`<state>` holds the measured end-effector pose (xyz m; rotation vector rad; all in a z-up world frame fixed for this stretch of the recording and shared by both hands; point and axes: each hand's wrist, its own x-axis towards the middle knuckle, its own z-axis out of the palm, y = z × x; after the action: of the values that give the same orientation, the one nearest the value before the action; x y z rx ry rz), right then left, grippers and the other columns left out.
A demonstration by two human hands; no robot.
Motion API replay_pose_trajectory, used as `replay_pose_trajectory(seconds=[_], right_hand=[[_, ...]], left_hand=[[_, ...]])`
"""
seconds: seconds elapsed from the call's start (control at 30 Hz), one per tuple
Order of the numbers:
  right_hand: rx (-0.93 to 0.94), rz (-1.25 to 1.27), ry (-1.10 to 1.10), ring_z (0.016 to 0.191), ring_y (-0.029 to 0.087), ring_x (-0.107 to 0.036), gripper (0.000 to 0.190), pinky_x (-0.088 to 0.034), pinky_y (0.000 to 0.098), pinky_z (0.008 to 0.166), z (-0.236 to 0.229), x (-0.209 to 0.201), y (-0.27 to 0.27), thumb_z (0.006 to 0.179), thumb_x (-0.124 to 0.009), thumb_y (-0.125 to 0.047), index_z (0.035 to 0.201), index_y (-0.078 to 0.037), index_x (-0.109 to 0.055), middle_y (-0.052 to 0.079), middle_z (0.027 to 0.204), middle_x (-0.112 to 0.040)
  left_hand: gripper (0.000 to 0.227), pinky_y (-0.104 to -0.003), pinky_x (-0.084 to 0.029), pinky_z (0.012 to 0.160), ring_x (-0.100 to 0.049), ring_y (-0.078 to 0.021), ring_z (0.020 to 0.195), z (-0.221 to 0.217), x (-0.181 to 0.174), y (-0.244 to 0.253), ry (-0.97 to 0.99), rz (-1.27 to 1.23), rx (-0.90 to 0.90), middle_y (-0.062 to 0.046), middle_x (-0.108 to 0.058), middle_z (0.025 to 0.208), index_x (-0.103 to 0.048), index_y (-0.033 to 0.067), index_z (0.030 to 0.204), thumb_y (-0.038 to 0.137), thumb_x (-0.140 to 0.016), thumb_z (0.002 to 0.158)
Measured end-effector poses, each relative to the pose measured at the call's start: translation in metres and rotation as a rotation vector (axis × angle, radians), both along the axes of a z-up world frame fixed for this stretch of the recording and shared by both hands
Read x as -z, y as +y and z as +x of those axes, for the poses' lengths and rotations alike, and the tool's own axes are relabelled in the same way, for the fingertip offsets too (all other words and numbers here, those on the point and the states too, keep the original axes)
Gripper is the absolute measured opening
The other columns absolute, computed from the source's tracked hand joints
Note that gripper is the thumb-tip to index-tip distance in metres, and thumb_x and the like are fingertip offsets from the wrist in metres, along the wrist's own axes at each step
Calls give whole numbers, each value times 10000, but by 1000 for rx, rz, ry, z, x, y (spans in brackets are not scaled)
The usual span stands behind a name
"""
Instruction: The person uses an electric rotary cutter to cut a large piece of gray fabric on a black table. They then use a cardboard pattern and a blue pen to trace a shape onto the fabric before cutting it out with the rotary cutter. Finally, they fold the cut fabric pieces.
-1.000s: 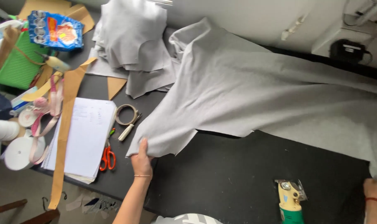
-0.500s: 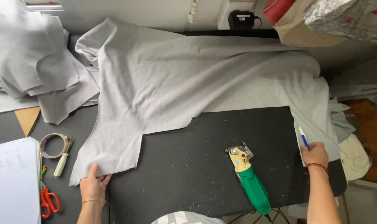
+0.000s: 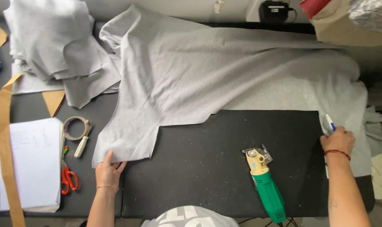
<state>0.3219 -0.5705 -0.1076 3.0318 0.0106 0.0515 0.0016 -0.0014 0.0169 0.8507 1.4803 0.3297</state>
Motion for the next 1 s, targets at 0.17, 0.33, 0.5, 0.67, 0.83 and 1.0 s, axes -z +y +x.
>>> replay_pose_trajectory(seconds=[0.17,0.33,0.5,0.67,0.83,1.0], right_hand=[[79,-183,114,748,408,-620,326,-513,422,631,8,3,-49,702,-597,-192,947,18,-639,257,825,-637],[28,-39,-47,645,356,-621,288,-490,398,506,-27,26,-155,703,-594,-24,986,31,-609,207,745,-612],[60,-151,-29,726,359,-624,435,-503,395,577,-74,2,-139,648,-649,-105,1062,18,-597,213,846,-620],[-237,28,-79,980,302,-508,399,-463,381,731,-128,-46,3,729,-614,-134,1099,13,-609,165,920,-578],[49,319,469,820,253,-543,463,-435,360,730,-175,-130,162,724,-595,-423,1051,-96,-587,115,963,-556],[-68,129,470,1001,337,-516,807,-414,422,854,-210,-98,173,572,-664,-525,1183,-41,-456,173,1050,-562]], left_hand=[[333,-340,-503,750,-542,-190,795,-19,27,13,-35,-16,78,-77,-542,963,-489,-18,1022,232,-530,805],[296,-263,-465,496,-478,-135,593,-51,55,20,-58,98,-41,-60,-473,785,-467,-11,984,228,-477,810],[299,-251,-335,350,-410,-135,517,-84,59,-4,7,201,-32,-64,-458,753,-478,-35,924,238,-454,804],[241,-261,-374,627,-528,-134,482,-114,64,-29,476,421,279,-15,-512,463,-410,99,676,251,-589,732],[144,-259,-347,620,-390,-152,598,-100,67,0,354,886,154,-6,-384,685,-399,97,754,74,-530,699],[235,-353,-359,818,-478,-232,972,-66,77,49,410,1117,587,-49,-583,926,-569,69,929,214,-581,745]])
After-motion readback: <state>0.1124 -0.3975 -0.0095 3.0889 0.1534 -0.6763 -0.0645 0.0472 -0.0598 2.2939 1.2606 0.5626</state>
